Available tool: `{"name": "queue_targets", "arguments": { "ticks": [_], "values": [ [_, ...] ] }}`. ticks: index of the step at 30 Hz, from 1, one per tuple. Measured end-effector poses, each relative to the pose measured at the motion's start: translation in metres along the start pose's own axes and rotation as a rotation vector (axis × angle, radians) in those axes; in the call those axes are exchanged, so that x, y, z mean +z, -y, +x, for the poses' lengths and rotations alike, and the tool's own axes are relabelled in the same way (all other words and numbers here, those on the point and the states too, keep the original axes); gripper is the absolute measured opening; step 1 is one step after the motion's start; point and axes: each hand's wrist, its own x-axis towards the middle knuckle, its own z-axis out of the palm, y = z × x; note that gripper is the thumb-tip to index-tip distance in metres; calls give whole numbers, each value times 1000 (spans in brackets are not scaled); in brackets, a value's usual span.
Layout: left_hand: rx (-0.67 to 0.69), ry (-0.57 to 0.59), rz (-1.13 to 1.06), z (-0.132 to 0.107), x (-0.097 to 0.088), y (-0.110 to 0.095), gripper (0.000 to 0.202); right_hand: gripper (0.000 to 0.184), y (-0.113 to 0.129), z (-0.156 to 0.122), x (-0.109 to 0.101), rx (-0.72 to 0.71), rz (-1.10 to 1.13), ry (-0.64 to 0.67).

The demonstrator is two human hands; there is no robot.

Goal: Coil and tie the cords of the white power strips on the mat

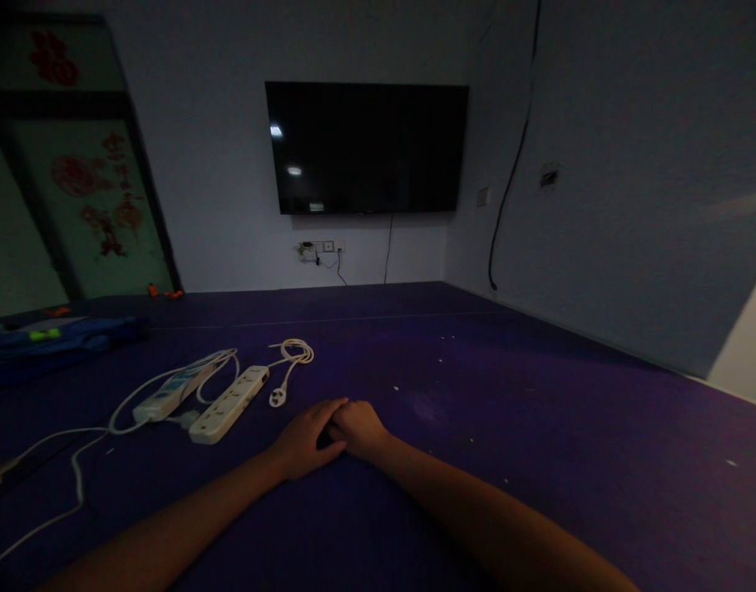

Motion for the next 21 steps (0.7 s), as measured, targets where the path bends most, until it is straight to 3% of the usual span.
{"name": "queue_targets", "arguments": {
  "ticks": [21],
  "values": [
    [3,-2,-14,0,1,1,61,27,0,-1,-1,1,6,-1]
  ]
}}
